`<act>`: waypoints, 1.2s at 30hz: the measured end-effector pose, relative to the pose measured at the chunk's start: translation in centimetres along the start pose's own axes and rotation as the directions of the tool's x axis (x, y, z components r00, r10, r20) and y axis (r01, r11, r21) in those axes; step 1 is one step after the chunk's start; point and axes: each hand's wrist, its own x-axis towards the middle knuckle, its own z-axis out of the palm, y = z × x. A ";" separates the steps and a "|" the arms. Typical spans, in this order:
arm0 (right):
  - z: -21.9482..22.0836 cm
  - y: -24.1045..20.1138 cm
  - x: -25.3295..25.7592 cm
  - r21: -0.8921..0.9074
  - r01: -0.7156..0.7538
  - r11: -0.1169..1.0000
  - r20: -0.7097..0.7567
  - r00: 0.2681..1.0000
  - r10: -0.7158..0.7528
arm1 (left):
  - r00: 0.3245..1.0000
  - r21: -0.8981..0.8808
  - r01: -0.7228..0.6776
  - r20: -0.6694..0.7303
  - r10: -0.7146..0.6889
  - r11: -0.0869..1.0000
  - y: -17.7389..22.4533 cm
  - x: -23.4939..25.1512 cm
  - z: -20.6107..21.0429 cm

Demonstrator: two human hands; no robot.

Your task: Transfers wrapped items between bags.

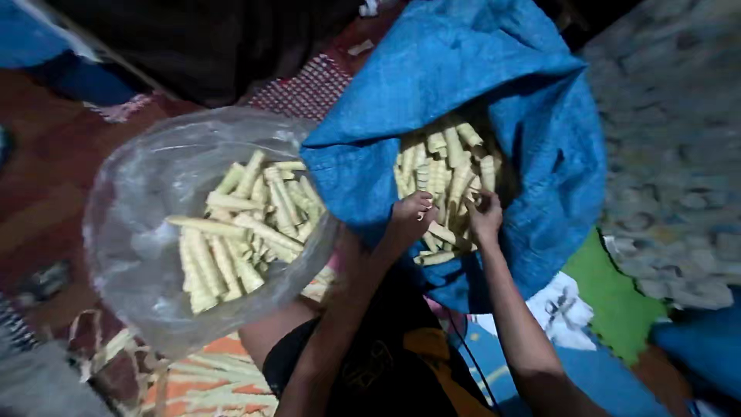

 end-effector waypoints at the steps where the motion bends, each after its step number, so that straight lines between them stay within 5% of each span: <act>1: -0.7 0.9 1.0 -0.027 -0.010 1.000 -0.002 1.000 0.010 | 0.999 0.065 -0.006 0.043 0.003 0.998 -1.1 1.6 1.9; 5: -1.0 2.5 3.5 0.003 -0.109 0.994 -0.060 0.992 0.109 | 0.980 0.305 0.196 -0.094 -0.175 0.932 -4.9 5.8 5.8; 8: -0.7 1.6 3.6 -0.009 -0.207 0.978 -0.102 0.973 0.205 | 0.918 0.261 0.333 -0.307 -0.249 0.906 -5.1 6.3 6.4; 15: -2.2 3.0 4.4 -0.195 -0.159 0.968 0.155 0.969 0.190 | 0.917 0.377 0.074 -0.389 0.086 0.923 -14.6 9.3 11.7; 17: -2.2 3.6 4.0 -0.281 -0.178 0.943 0.228 0.942 0.246 | 0.943 0.213 0.274 -0.250 -0.219 0.938 -8.0 10.6 8.9; 19: -1.6 4.9 3.6 -0.245 -0.185 0.952 0.238 0.940 0.244 | 0.859 0.078 0.511 -0.072 -0.506 0.856 -3.9 12.1 6.9; 24: -0.6 6.7 3.9 -0.105 -0.038 0.994 0.189 0.980 0.057 | 0.778 0.071 0.614 0.116 -0.617 0.786 -5.6 12.5 6.4; 29: -0.2 6.9 3.3 0.026 -0.100 0.995 0.146 0.985 0.096 | 0.973 -0.015 0.223 -0.058 -0.224 0.975 -16.1 8.3 11.1; 32: -0.3 6.4 3.7 0.034 -0.172 0.985 0.196 0.967 0.162 | 0.979 -0.111 0.203 0.038 -0.200 0.973 -14.0 7.0 9.8; 36: 0.2 3.7 4.4 -0.099 -0.099 0.990 0.294 0.948 0.125 | 0.993 -0.311 0.026 -0.105 -0.061 0.950 -12.7 4.2 7.8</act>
